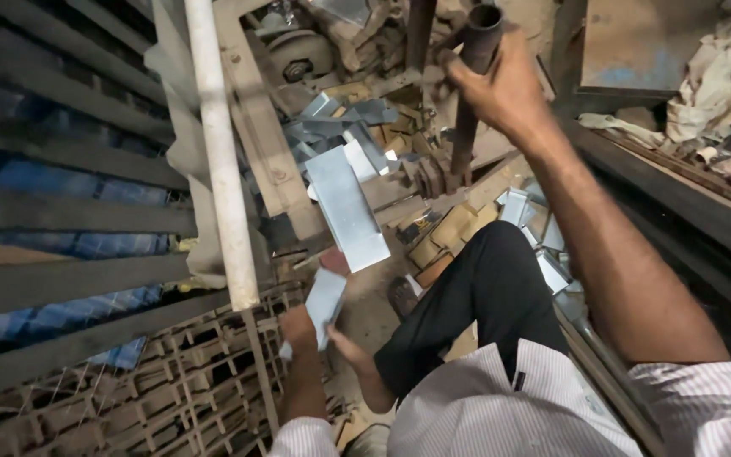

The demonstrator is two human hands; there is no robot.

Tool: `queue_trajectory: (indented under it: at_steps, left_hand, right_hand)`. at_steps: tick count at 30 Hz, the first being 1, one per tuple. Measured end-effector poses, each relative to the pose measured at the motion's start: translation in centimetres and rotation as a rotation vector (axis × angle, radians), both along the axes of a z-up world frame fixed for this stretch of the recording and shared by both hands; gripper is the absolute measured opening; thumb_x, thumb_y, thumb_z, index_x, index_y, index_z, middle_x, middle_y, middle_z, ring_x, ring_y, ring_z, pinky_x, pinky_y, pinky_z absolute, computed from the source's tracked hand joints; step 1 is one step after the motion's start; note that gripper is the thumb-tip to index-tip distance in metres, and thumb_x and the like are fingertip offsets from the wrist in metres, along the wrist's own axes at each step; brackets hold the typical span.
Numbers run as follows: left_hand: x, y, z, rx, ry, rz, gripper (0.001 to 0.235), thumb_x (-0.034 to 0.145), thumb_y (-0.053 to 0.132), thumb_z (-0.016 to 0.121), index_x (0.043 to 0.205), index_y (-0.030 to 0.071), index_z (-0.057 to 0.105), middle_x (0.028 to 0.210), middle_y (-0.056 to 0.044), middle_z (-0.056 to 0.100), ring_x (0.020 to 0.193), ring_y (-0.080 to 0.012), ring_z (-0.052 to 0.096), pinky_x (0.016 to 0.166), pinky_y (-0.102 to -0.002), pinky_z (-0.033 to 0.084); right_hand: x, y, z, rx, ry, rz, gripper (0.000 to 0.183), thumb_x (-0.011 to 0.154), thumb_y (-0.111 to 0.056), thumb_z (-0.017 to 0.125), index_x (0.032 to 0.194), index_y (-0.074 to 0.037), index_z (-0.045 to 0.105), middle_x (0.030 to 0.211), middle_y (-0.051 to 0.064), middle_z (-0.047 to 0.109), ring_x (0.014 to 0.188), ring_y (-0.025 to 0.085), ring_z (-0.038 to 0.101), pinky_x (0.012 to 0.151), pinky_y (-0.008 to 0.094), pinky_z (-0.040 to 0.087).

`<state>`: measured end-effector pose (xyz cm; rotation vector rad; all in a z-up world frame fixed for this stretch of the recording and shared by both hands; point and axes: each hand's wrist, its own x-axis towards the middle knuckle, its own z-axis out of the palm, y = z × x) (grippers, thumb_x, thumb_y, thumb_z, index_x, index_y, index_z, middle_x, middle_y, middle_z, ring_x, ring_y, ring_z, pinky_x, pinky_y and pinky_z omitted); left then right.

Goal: The person shapes sheet metal pieces using a manual bending machine by inserting the metal sheets, pulling down the lever to bend them, and removing the folded pieces.

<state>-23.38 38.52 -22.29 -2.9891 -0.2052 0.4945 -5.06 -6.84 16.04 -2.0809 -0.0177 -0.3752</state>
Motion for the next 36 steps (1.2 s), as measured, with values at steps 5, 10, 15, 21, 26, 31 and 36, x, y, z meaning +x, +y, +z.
queue_trajectory:
  at_steps: [5,10,15,21,26,31,36]
  left_hand:
    - [1.0,0.2,0.6,0.001,-0.127,0.028,0.021,0.094,0.007,0.061,0.080,0.012,0.075,0.083,-0.012,0.075,0.079,-0.0321,0.076,0.065,-0.044,0.061]
    - [0.0,0.6,3.7,-0.045,-0.135,0.041,0.018,0.089,0.005,0.061,0.082,0.008,0.077,0.087,-0.015,0.075,0.084,-0.0344,0.076,0.069,-0.047,0.061]
    - [-3.1,3.8,8.4,-0.194,-0.256,-0.135,0.015,0.090,0.007,0.063,0.083,0.003,0.075,0.088,-0.021,0.074,0.085,-0.0438,0.071,0.076,-0.054,0.055]
    - [-1.6,5.2,19.1,-0.286,0.087,0.046,0.021,0.083,0.023,0.073,0.098,0.009,0.079,0.097,-0.018,0.076,0.093,-0.0384,0.074,0.087,-0.048,0.056]
    - [2.9,2.2,23.1,-0.696,-0.202,0.006,0.026,0.085,0.024,0.075,0.099,0.002,0.077,0.096,-0.023,0.076,0.091,-0.0394,0.074,0.081,-0.046,0.057]
    - [12.1,-2.9,20.1,-0.569,-0.435,-0.101,0.021,0.083,0.021,0.076,0.090,0.002,0.075,0.094,-0.023,0.072,0.094,-0.0436,0.069,0.083,-0.050,0.054]
    - [18.0,-8.4,17.2,-0.478,-0.311,-0.076,0.018,0.086,0.022,0.075,0.096,0.006,0.076,0.104,-0.022,0.072,0.098,-0.0445,0.069,0.087,-0.052,0.055]
  right_hand:
    - [-0.9,-0.1,-0.8,-0.126,-0.267,-0.020,0.026,0.100,-0.020,0.077,0.104,0.004,0.067,0.086,0.010,0.064,0.077,0.015,0.061,0.069,0.035,0.051]
    - [-1.2,0.1,0.0,-0.021,-0.158,0.038,0.024,0.102,-0.020,0.077,0.097,0.002,0.067,0.077,0.008,0.062,0.070,0.015,0.057,0.067,0.034,0.049]
    - [-1.6,0.6,0.6,0.069,-0.110,0.024,0.020,0.097,-0.018,0.077,0.092,0.000,0.069,0.075,0.006,0.066,0.067,0.013,0.061,0.063,0.032,0.049]
    - [-1.4,0.8,0.8,0.054,-0.186,0.054,0.020,0.094,-0.015,0.077,0.089,0.003,0.069,0.073,0.008,0.068,0.065,0.015,0.065,0.062,0.033,0.051]
    - [-1.7,0.9,1.3,0.248,-0.092,0.147,0.016,0.097,-0.013,0.070,0.090,0.001,0.068,0.073,0.005,0.069,0.067,0.012,0.068,0.062,0.030,0.052]
    - [-1.6,0.9,1.3,0.157,-0.147,0.130,0.014,0.097,-0.011,0.072,0.093,0.002,0.069,0.074,0.004,0.065,0.069,0.009,0.059,0.064,0.031,0.049]
    - [-2.2,0.9,1.2,0.131,-0.153,0.095,0.016,0.097,-0.012,0.074,0.093,0.002,0.068,0.074,0.003,0.064,0.069,0.008,0.055,0.064,0.031,0.047]
